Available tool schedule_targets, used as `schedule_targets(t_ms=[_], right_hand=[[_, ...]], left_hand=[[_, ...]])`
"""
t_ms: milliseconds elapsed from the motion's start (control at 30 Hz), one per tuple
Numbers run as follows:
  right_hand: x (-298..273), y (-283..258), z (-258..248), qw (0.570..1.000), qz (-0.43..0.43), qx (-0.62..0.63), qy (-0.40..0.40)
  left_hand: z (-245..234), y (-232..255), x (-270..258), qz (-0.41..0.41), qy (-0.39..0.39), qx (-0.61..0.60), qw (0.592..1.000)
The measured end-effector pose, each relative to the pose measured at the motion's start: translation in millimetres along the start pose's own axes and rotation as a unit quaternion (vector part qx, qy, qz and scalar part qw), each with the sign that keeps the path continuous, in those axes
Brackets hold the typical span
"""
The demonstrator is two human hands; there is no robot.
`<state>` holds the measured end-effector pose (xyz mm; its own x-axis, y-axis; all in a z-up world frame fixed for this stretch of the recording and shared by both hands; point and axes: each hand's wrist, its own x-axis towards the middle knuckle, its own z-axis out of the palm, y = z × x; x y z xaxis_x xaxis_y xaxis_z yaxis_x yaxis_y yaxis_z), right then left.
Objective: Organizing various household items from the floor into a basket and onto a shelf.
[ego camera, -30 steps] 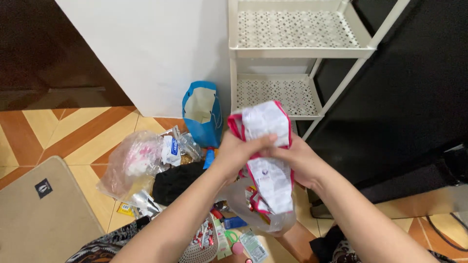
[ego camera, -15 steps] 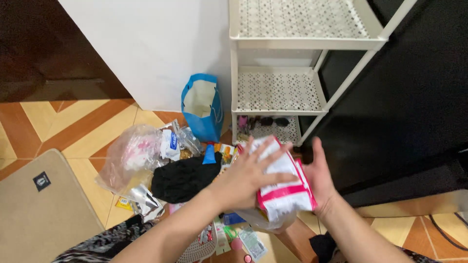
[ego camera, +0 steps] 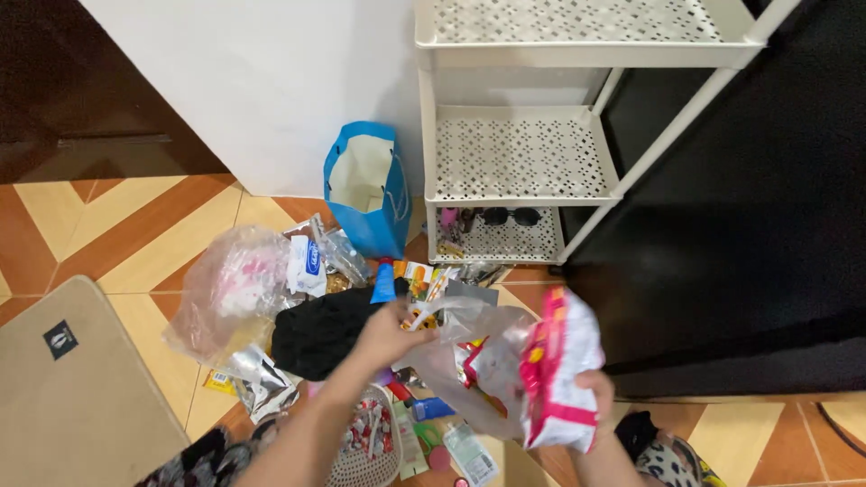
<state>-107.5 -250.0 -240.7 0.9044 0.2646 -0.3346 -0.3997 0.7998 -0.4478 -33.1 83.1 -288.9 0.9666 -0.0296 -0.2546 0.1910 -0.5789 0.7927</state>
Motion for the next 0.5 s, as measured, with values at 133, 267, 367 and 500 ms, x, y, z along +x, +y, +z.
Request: schedule_targets(t_ms=[133,267,367,500], right_hand=[[37.7,-0.3,12.4,0.993,-0.012,0.075,-0.088],[71.9,33.9,-32.8,0.996,0.078,-0.027,-0.038],[72.9,50.6,-86.9,0.962,0.23,-0.069,0.13],[47.6,21.6,-180.1,0.935,0.212,-0.063,0.277]], left_hand=[[19.5,54.1,11.3,-0.085,-0.073,-0.133,0.985],[31.2,67.5,14.0,0.043,-0.193,-0.289,0.937],[-11.9,121.1,-14.7,0.034,-0.257,-0.236,0.936],[-41.6,135.1,-27.9,-0.096,-0.254,-0.275,0.922]])
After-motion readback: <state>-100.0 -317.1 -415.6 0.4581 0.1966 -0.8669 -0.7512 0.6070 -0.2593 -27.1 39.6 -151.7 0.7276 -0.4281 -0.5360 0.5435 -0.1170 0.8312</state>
